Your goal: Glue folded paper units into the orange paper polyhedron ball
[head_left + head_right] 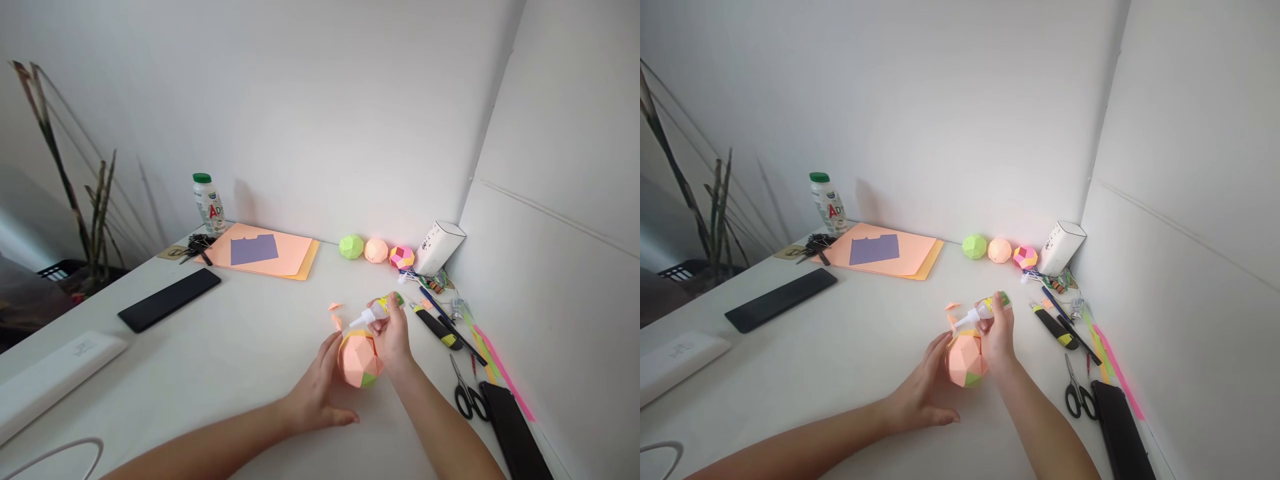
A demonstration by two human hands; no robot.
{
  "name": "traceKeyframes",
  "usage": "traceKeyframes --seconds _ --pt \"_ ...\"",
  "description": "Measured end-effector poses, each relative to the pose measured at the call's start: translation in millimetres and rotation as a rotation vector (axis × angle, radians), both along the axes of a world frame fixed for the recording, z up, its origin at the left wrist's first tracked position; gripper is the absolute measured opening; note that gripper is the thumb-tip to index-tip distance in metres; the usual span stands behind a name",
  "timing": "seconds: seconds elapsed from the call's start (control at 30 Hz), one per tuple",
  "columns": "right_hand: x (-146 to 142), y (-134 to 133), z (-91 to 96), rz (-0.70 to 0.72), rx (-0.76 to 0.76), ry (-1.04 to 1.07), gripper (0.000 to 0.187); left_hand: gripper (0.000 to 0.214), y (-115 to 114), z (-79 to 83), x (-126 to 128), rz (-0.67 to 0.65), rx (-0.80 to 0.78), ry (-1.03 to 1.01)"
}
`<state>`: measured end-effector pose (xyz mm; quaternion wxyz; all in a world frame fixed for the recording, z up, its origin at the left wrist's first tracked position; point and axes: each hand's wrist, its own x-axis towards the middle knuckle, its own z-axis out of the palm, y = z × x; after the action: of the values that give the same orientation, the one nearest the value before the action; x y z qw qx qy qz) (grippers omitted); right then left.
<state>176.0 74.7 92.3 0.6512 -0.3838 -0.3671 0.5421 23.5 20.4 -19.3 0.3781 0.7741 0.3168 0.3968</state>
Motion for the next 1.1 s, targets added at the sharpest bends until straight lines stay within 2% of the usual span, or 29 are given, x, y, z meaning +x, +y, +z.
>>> traceKeyframes --seconds 0.07,0.2,0.37,0.5,0.6,0.7,0.97,1.1 --pt "-1 -1 0.3 -0.003 -0.009 0.015 0.046 0.125 0 0.2 9 0.042 -0.034 -0.038" --pt "-9 -8 -0.8 0.038 -0.081 0.105 0.046 0.115 4 9.1 17 0.102 -0.1 -0.143" --pt "-17 -15 1.9 0.123 -0.15 0.126 0.047 0.096 7 23.6 13 0.021 -0.149 -0.232" --pt "-11 -19 13.9 0.158 -0.042 0.016 0.044 0.09 6 25.6 9 -0.02 -0.186 -0.239" --pt "2 -21 22.7 0.155 0.105 -0.154 0.034 0.091 4 19.7 5 -0.064 -0.196 -0.24" --pt "12 -22 27.7 0.228 0.202 -0.305 0.031 0.092 3 13.1 1 -0.102 -0.197 -0.26" --pt "8 -21 26.4 0.369 0.153 -0.407 0.036 0.091 3 17.6 -2 -0.165 -0.27 -0.297" --pt "8 -19 23.9 0.382 0.147 -0.423 0.036 0.091 3 18.3 -2 -0.179 -0.259 -0.303"
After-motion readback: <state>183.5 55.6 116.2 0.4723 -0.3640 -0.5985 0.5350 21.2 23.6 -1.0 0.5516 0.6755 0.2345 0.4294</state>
